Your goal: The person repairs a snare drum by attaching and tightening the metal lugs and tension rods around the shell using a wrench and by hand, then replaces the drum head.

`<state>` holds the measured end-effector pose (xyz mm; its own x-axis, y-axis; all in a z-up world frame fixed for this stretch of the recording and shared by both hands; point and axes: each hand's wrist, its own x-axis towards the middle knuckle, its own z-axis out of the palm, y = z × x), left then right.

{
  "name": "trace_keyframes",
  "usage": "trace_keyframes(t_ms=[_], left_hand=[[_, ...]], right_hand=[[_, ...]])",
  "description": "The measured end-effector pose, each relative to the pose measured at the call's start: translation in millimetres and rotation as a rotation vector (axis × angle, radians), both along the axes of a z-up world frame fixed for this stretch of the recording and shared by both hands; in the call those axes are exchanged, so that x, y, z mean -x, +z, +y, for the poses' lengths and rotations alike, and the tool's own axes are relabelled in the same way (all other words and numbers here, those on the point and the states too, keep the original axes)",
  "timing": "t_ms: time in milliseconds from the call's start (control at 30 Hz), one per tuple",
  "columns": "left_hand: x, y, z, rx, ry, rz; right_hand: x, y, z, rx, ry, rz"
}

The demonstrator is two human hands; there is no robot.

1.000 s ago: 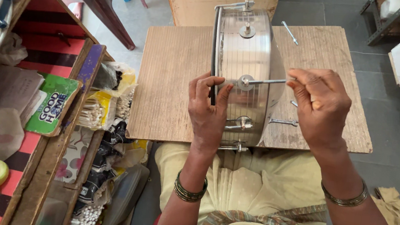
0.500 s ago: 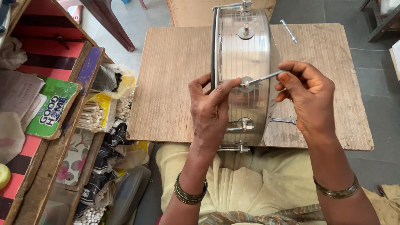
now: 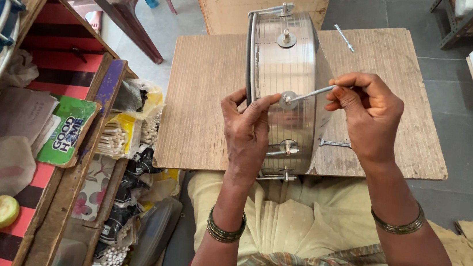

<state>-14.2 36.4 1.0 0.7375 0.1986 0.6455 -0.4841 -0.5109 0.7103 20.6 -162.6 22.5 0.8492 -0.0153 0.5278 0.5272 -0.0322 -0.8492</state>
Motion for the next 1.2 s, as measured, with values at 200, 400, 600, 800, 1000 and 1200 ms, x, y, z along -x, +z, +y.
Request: trace_keyframes(t_ms=[200, 400, 600, 800, 1000, 1200], left_hand=[[-1.3, 0.0, -4.3, 0.019, -0.025, -0.012], [-1.6, -4.6, -4.1, -0.045, 0.0, -0.001], [0.8, -9.4, -3.9, 0.022, -0.017, -0.027], [-4.6, -27.0, 9.6, 0.19, -0.03, 0.094], [19.7, -67.5, 17.8, -0.046, -0.151, -0.09], [37.4, -88.0, 15.0, 0.067, -0.048, -0.093]], right_hand=[[-4.5, 29.7, 6.8, 0.149, 0.004, -0.158], [1.0, 61.6, 32.3, 0.361, 0.107, -0.339], [-8.4, 73.3, 50.3, 0.568, 0.18, -0.448], [-10.0, 48.5, 16.2, 0.598, 0.065, -0.386], [-37.0, -53.1, -78.4, 0.418, -0.269, -0.024], [-74.9, -205.8, -127.0, 0.967, -0.361, 0.159]])
